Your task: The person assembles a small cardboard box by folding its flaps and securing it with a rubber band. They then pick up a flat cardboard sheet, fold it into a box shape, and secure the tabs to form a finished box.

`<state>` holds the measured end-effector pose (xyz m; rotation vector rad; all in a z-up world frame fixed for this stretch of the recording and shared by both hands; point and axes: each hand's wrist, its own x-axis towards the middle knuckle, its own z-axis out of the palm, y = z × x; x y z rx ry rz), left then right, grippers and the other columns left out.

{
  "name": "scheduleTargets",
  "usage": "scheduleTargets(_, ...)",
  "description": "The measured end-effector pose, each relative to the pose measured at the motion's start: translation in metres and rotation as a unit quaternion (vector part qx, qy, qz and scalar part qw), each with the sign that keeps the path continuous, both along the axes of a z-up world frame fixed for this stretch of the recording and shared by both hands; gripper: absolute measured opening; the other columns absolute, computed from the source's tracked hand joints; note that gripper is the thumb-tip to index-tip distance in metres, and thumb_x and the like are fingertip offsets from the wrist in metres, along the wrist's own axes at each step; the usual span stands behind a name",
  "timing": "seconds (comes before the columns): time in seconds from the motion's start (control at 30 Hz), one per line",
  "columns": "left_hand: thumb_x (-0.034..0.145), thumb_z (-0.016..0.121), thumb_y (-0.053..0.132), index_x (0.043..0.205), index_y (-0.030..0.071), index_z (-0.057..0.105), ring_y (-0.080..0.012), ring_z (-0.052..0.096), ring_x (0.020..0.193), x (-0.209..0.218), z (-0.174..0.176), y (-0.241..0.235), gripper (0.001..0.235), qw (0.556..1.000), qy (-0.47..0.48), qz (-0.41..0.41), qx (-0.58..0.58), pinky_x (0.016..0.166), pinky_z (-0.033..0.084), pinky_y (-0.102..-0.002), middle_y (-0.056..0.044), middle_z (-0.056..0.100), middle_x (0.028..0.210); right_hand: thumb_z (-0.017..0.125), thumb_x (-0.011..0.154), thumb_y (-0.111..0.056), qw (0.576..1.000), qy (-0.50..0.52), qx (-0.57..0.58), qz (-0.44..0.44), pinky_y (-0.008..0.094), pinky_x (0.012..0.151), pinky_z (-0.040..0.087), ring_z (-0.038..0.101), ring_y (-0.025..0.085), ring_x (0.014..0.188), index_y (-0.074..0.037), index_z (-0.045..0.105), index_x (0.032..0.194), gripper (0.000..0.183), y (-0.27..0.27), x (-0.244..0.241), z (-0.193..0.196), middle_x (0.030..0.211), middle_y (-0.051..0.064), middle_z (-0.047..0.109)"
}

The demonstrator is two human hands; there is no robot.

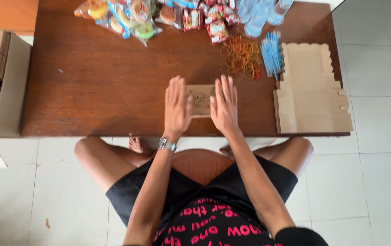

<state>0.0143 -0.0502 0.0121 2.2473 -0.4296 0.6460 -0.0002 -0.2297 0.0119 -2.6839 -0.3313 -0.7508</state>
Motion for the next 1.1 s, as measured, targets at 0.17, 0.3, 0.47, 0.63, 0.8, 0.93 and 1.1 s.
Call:
scheduleTargets(0.17, 0.109, 0.039, 0.041, 0.153, -0.001, 0.044, -0.0320, 0.029, 0.153, 0.024, -0.028, -0.038, 0.061, 0.991, -0.012, -0.004, 0.130, 0.125, 0.016, -0.049, -0.020, 0.041, 0.160, 0.055, 0.099, -0.015, 0.997, 0.047, -0.063, 0.028, 0.056, 0.120, 0.028, 0.020, 0.040, 0.155, -0.001, 0.033, 0.159, 0.065, 0.014, 0.021, -0.014, 0.168, 0.017, 0.023)
scheduleTargets(0.3, 0.108, 0.036, 0.049, 0.153, 0.003, 0.044, -0.0285, 0.033, 0.152, 0.024, -0.049, -0.038, 0.065, 0.982, 0.004, -0.001, 0.188, 0.125, 0.018, -0.048, -0.016, 0.041, 0.161, 0.051, 0.100, -0.029, 0.982, 0.128, -0.140, 0.022, 0.051, 0.123, 0.021, 0.014, 0.035, 0.156, -0.002, 0.032, 0.159, 0.068, 0.008, 0.025, -0.039, 0.168, 0.014, 0.025)
scheduleTargets(0.47, 0.109, 0.034, 0.049, 0.152, 0.001, 0.044, -0.0307, 0.033, 0.151, 0.025, -0.056, -0.039, 0.066, 0.981, 0.015, 0.009, 0.195, 0.126, 0.015, -0.048, -0.019, 0.044, 0.158, 0.048, 0.103, -0.032, 0.977, 0.167, -0.134, 0.021, 0.052, 0.125, 0.016, 0.011, 0.033, 0.157, -0.004, 0.026, 0.161, 0.068, 0.006, 0.027, -0.044, 0.169, 0.014, 0.022)
scheduleTargets(0.63, 0.109, 0.033, 0.049, 0.153, 0.000, 0.043, -0.0302, 0.032, 0.152, 0.023, -0.043, -0.028, 0.066, 0.978, 0.018, -0.014, 0.207, 0.126, 0.015, -0.047, -0.019, 0.040, 0.160, 0.046, 0.106, -0.033, 0.979, 0.158, -0.119, 0.037, 0.053, 0.124, 0.018, 0.013, 0.034, 0.157, -0.001, 0.029, 0.159, 0.064, 0.005, 0.028, -0.035, 0.168, 0.017, 0.025)
scheduleTargets(0.8, 0.109, 0.032, 0.053, 0.151, -0.002, 0.044, -0.0311, 0.028, 0.154, 0.024, -0.051, -0.014, 0.071, 0.970, -0.020, -0.079, 0.230, 0.127, 0.012, -0.045, -0.021, 0.036, 0.162, 0.047, 0.104, -0.045, 0.972, 0.157, -0.142, 0.105, 0.053, 0.125, 0.016, 0.017, 0.034, 0.156, 0.003, 0.035, 0.155, 0.072, -0.005, 0.025, -0.023, 0.166, 0.022, 0.028)
scheduleTargets(0.93, 0.105, 0.038, 0.060, 0.149, -0.003, 0.046, -0.0330, 0.031, 0.152, 0.024, -0.035, 0.000, 0.078, 0.963, -0.038, -0.127, 0.234, 0.127, 0.016, -0.047, -0.023, 0.038, 0.160, 0.054, 0.094, -0.053, 0.958, 0.173, -0.175, 0.146, 0.051, 0.127, 0.013, 0.014, 0.033, 0.158, 0.003, 0.033, 0.157, 0.087, -0.014, 0.026, -0.012, 0.167, 0.022, 0.025)
scheduleTargets(1.1, 0.101, 0.036, 0.072, 0.151, -0.008, 0.039, -0.0366, 0.029, 0.152, 0.028, -0.025, 0.012, 0.095, 0.932, -0.068, -0.192, 0.301, 0.127, 0.015, -0.046, -0.026, 0.037, 0.159, 0.044, 0.095, -0.071, 0.946, 0.144, -0.200, 0.210, 0.052, 0.127, 0.013, 0.016, 0.039, 0.156, 0.010, 0.034, 0.153, 0.100, -0.024, 0.030, -0.012, 0.164, 0.029, 0.024)
